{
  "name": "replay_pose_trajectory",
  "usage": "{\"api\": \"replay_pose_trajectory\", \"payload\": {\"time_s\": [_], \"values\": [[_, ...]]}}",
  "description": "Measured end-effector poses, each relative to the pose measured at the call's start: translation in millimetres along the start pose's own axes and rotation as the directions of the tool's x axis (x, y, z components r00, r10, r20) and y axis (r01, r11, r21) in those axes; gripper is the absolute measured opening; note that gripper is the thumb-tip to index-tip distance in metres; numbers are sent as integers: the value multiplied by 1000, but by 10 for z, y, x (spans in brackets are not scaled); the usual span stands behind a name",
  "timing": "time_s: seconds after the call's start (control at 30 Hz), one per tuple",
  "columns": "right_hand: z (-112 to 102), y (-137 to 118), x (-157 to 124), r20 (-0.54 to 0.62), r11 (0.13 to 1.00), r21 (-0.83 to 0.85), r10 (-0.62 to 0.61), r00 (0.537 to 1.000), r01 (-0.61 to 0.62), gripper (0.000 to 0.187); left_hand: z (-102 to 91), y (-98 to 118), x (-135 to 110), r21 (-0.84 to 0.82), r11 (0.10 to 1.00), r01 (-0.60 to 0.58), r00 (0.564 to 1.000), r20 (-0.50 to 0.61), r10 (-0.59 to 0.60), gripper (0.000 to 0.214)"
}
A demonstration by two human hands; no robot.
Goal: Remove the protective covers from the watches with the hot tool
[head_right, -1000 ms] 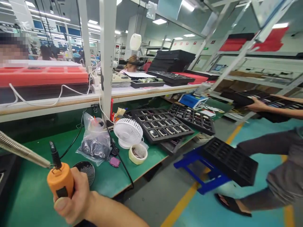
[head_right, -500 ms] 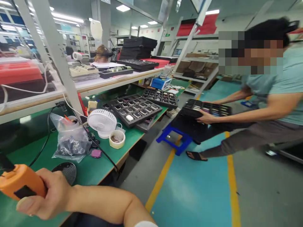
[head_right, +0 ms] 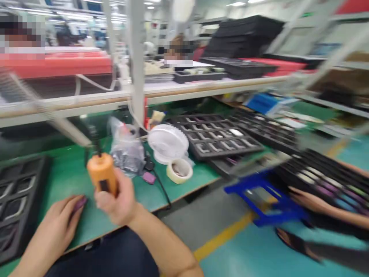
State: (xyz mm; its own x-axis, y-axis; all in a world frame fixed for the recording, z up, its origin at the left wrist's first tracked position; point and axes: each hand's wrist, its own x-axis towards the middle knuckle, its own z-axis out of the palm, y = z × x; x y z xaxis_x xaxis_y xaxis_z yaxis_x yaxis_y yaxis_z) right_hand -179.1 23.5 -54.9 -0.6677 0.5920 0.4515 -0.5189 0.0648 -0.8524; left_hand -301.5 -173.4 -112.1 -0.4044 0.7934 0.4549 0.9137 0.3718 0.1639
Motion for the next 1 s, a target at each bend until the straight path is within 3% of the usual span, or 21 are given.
{"api": "replay_pose_trajectory", "payload": {"time_s": [0.03,0.13,0.33,0.47,0.6,0.7,0.77,0.87,1.0], "values": [[-71,15,23,72,996,88,8,997,-15,43,1,66,-15,25,998,51,998,-22,-50,29],[-225,89,125,113,968,248,18,993,-45,44,40,290,45,48,989,138,990,-43,-136,34],[-226,184,86,89,973,230,5,996,-25,42,193,692,156,-130,991,24,999,38,-20,25],[-209,174,60,77,978,207,10,997,-26,44,206,625,108,-217,976,25,999,48,-15,24],[-196,122,94,53,978,207,23,998,-34,46,74,491,21,-282,958,53,998,29,-47,21],[-76,114,60,77,979,187,71,995,-84,50,-29,522,14,-351,935,54,998,4,-56,25],[67,125,5,135,978,158,118,984,-139,53,-46,598,36,-500,862,82,997,36,-74,44],[257,139,-59,245,978,77,172,954,-196,58,30,697,56,-731,659,174,984,103,-146,65],[173,106,-32,334,968,-137,244,910,-210,72,171,657,-34,-818,493,295,938,152,-311,54]]}}
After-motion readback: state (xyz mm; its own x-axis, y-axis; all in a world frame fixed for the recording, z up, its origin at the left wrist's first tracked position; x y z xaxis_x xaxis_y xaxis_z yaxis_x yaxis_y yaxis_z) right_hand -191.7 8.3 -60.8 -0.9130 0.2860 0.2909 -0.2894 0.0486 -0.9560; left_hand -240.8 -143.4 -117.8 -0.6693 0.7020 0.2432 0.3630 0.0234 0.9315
